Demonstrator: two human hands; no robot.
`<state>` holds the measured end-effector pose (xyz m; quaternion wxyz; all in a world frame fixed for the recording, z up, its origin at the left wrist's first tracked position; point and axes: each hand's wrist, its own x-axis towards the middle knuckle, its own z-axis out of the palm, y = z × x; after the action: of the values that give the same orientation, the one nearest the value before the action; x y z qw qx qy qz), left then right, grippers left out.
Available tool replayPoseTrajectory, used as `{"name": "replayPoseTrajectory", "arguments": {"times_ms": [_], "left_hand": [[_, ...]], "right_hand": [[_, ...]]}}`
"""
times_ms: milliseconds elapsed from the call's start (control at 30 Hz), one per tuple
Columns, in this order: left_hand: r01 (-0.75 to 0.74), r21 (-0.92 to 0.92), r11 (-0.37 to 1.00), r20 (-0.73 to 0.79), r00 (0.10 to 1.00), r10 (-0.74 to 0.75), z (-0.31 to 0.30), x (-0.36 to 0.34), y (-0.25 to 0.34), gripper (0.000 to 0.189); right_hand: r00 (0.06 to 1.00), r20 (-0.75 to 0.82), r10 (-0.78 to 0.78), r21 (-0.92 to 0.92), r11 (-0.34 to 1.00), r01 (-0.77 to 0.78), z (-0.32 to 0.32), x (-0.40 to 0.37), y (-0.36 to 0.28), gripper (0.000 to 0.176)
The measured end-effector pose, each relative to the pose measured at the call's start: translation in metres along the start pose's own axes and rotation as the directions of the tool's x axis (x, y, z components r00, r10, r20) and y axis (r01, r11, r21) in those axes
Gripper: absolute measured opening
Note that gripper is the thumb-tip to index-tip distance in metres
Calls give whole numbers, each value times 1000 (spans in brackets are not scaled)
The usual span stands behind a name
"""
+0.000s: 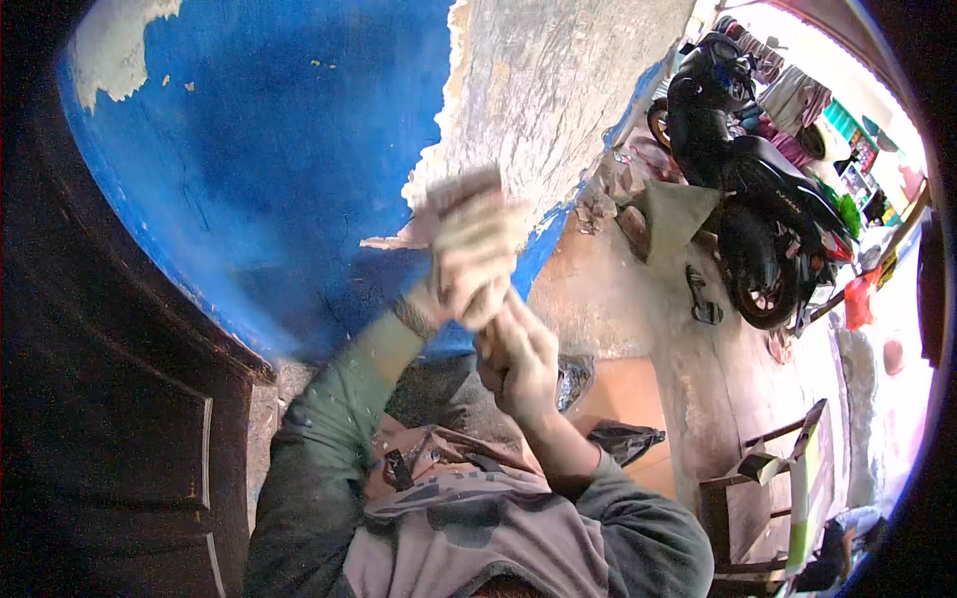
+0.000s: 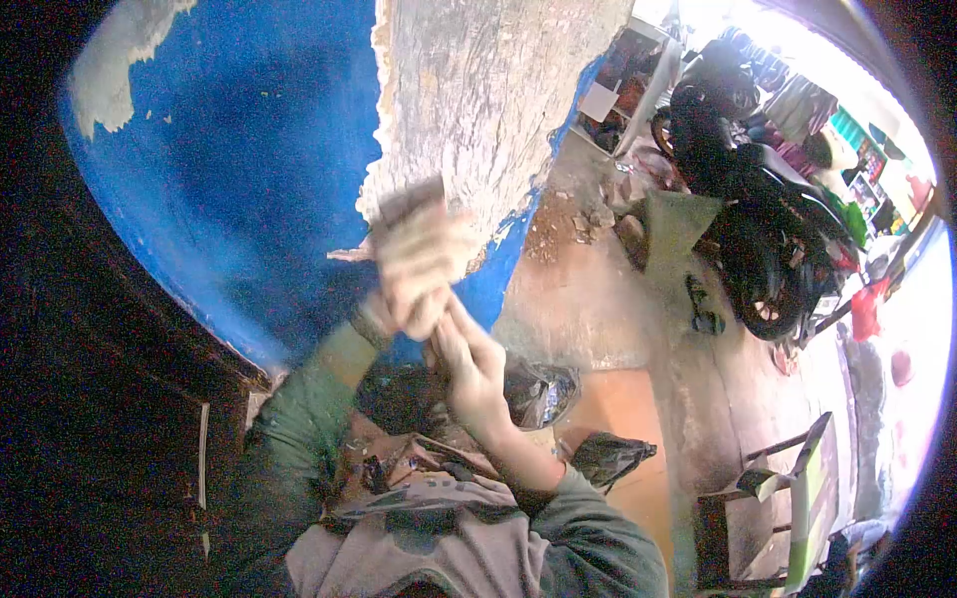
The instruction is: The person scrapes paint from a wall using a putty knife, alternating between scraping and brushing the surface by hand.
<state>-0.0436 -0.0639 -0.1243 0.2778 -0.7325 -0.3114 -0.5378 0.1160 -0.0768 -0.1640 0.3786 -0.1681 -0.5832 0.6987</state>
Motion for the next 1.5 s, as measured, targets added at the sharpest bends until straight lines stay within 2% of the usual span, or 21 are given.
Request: {"name": "replayPoseTrajectory", "arguments": {"times_ms": [67,200,233,267,300,333,400,467,533,633,667,733,800,867,967,1133,1200,1267,1333,1467,1500], "left_hand": [[-106,96,990,-22,994,109,-12,30,-20,27],[-38,97,994,44,998,34,-17,19,-4,28],[-1,81,997,63,998,-4,-13,4,1,28],[28,69,997,78,996,-34,-7,-9,3,29],[50,70,996,100,993,-56,-6,-20,7,29],[39,77,996,109,993,-48,-5,-21,6,29],[-44,120,992,98,995,32,-19,9,-5,29],[-160,139,977,100,984,147,-34,39,-17,29],[-103,138,985,81,992,93,-35,39,-10,28],[3,82,997,110,994,-12,-17,4,0,29],[2,108,994,139,990,-17,-12,-14,3,28],[-76,151,986,281,959,31,-23,-1,1,28],[-83,170,982,100,993,66,-28,23,-13,27],[-180,186,966,112,981,161,-44,59,-26,28],[-139,215,967,148,983,108,-45,48,-15,30],[-13,99,995,143,990,-1,-14,4,-6,26],[-121,114,986,141,985,104,-25,40,-17,28],[-211,142,967,152,970,190,-37,80,-29,27],[-228,179,957,171,965,198,-40,90,-26,27],[-41,140,989,114,993,25,-19,27,-10,23],[-10,128,992,134,991,-7,-16,16,-3,23]], "right_hand": [[995,76,58,259,963,-76,23,8,-51,49],[999,19,29,205,978,-32,32,2,-46,56],[998,16,-56,154,987,53,22,0,-24,56],[993,115,28,-98,995,-17,-3,-6,-8,52],[995,78,63,-177,983,-48,-6,-8,7,51],[995,33,96,-250,965,-85,-5,-9,15,50],[998,62,-12,-265,964,28,16,2,-7,46],[999,-32,-19,111,994,22,41,11,-35,46],[1000,0,21,123,992,-20,41,6,-41,46],[982,60,-182,-158,969,189,8,4,7,45],[986,21,-165,-204,965,165,3,-4,20,44],[942,14,-336,-264,907,327,-5,6,54,42],[973,2,-230,-155,961,228,26,20,-8,41],[994,-9,-113,-35,993,113,38,24,-35,40],[997,26,-68,46,997,67,42,26,-35,42],[986,30,-166,22,986,165,18,9,-4,44],[986,56,-155,66,986,151,23,19,-26,43],[999,37,-27,203,979,19,39,28,-73,42],[999,52,-7,257,966,-7,36,31,-76,42],[996,56,-70,-71,995,74,20,9,-37,43],[997,35,-72,-60,995,74,16,3,-16,43]]}}
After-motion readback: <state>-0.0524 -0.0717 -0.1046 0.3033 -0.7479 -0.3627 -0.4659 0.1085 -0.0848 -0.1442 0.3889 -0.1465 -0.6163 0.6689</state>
